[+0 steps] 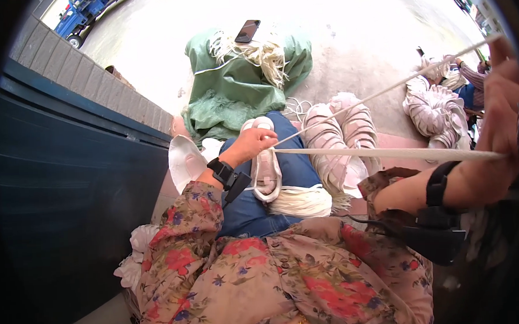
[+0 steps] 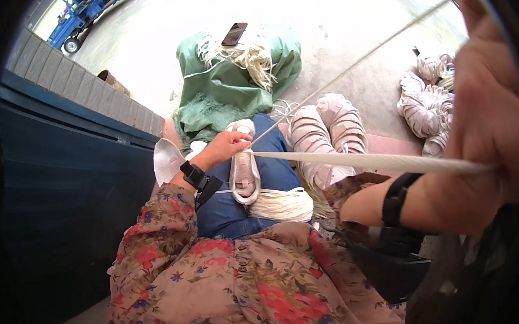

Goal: Lacing or assembling white shoe components while sitting in an entryway.

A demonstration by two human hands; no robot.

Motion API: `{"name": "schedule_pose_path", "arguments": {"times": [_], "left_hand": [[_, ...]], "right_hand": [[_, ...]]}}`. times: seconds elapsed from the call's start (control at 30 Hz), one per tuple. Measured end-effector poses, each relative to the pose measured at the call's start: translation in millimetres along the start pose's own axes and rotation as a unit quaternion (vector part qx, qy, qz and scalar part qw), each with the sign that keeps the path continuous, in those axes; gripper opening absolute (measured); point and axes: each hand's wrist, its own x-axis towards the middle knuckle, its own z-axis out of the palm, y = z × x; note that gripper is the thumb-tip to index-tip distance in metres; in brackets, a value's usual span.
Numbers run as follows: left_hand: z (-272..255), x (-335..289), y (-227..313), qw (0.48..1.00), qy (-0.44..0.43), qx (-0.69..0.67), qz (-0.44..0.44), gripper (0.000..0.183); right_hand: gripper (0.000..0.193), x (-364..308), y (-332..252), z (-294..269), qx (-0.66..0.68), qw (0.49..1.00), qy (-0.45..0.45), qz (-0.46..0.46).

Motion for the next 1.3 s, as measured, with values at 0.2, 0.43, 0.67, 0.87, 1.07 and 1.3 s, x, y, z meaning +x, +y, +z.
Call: {"name": "schedule_pose_path", "arguments": {"times": [0.2,0.43,0.67,0.87,1.07,1.3], "left_hand": [[-8,-6,39,0.985,-0.17,-0.014,0.039,0.022],[-10,-28,34,0.995,-0.022,-0.053,0.076,0.02],[-64,-35,14,0.931,0.169,-0.321,0.035,0.017],[-233,-143,-93,0.697,0.284,-0.642,0.15,0.014],[-182,-136,-65,0.794,0.452,-0.399,-0.083,0.022],[-15,-63,-52,0.982,0.108,-0.084,-0.132,0.022]], "right_hand": [[0.024,33,-34,-22,-0.329,0.927,0.049,0.175],[0.02,-3,-111,-47,-0.573,0.735,0.311,-0.185],[0.023,-71,-203,-60,-0.602,0.728,0.299,-0.135],[0.019,-169,-235,-128,-0.831,0.279,0.482,-0.021],[0.02,-213,-134,-234,-0.862,0.305,0.29,0.283],[0.007,-222,-43,-309,-0.94,0.203,0.033,0.273]]}}
